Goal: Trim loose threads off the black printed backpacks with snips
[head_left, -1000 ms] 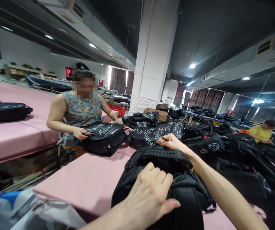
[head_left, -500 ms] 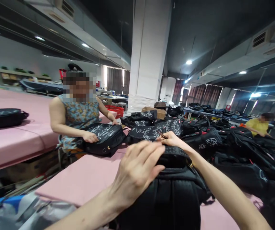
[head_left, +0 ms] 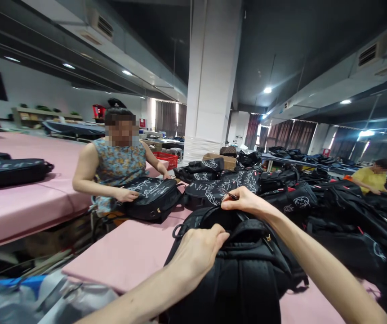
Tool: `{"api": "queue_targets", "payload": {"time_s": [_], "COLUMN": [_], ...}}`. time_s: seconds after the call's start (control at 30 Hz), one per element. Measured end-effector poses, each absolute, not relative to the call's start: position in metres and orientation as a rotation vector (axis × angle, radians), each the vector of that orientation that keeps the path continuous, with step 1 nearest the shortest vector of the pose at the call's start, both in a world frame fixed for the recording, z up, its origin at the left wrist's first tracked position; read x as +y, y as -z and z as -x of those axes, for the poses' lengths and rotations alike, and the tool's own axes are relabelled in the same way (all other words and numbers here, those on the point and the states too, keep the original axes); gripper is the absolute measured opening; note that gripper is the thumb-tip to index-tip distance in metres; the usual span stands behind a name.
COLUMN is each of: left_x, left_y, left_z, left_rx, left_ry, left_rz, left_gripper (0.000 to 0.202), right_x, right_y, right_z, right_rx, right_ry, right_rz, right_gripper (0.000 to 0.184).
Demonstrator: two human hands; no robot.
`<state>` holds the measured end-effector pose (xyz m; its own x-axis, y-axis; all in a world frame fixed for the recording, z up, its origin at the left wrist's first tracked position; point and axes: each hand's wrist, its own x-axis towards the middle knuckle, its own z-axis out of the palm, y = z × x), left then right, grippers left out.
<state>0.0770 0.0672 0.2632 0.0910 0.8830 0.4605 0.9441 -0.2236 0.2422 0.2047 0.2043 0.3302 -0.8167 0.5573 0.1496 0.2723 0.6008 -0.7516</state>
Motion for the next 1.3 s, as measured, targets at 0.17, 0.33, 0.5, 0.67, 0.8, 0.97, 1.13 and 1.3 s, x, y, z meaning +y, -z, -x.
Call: {"api": "queue_targets", "payload": {"time_s": [0.17, 0.33, 0.5, 0.67, 0.8, 0.97, 1.13, 1.3], "left_x": [0.075, 0.073, 0.080, 0.099, 0.106, 0.105, 0.105, 0.107], "left_y": [-0.266, -0.254, -0.271, -0.296, -0.299, -0.297, -0.298, -0.298], "left_z": [-0.086, -0.082, -0.063, -0.050, -0.050, -0.046, -0.043, -0.044], "left_rx": [-1.822, -1.589, -1.489, -1.838, -2.016, -2.222, -2.276, -2.272], "left_ry": [0.680, 0.943, 1.263, 1.426, 1.693, 2.605, 2.793, 2.704], "left_rz": [2.184, 2.121, 1.974, 2.198, 2.436, 2.595, 2.574, 2.653], "left_gripper": [0.021, 0.022, 0.014, 0.019, 0.027, 0.032, 0.030, 0.026], "right_x": [0.198, 0.197, 0.197, 0.192, 0.189, 0.184, 0.175, 0.160], "right_y": [-0.342, -0.323, -0.316, -0.318, -0.318, -0.322, -0.333, -0.349], "right_z": [-0.235, -0.240, -0.237, -0.243, -0.245, -0.245, -0.244, -0.235], "right_rx": [-2.579, -2.154, -2.005, -1.960, -2.002, -2.175, -2.352, -2.618], "right_ry": [-0.889, -1.397, -1.585, -1.607, -1.538, -1.334, -0.897, -0.187], "right_rz": [0.747, 0.843, 0.809, 0.793, 0.779, 0.777, 0.732, 0.373], "right_gripper": [0.027, 0.038, 0.042, 0.042, 0.041, 0.035, 0.021, 0.021]}}
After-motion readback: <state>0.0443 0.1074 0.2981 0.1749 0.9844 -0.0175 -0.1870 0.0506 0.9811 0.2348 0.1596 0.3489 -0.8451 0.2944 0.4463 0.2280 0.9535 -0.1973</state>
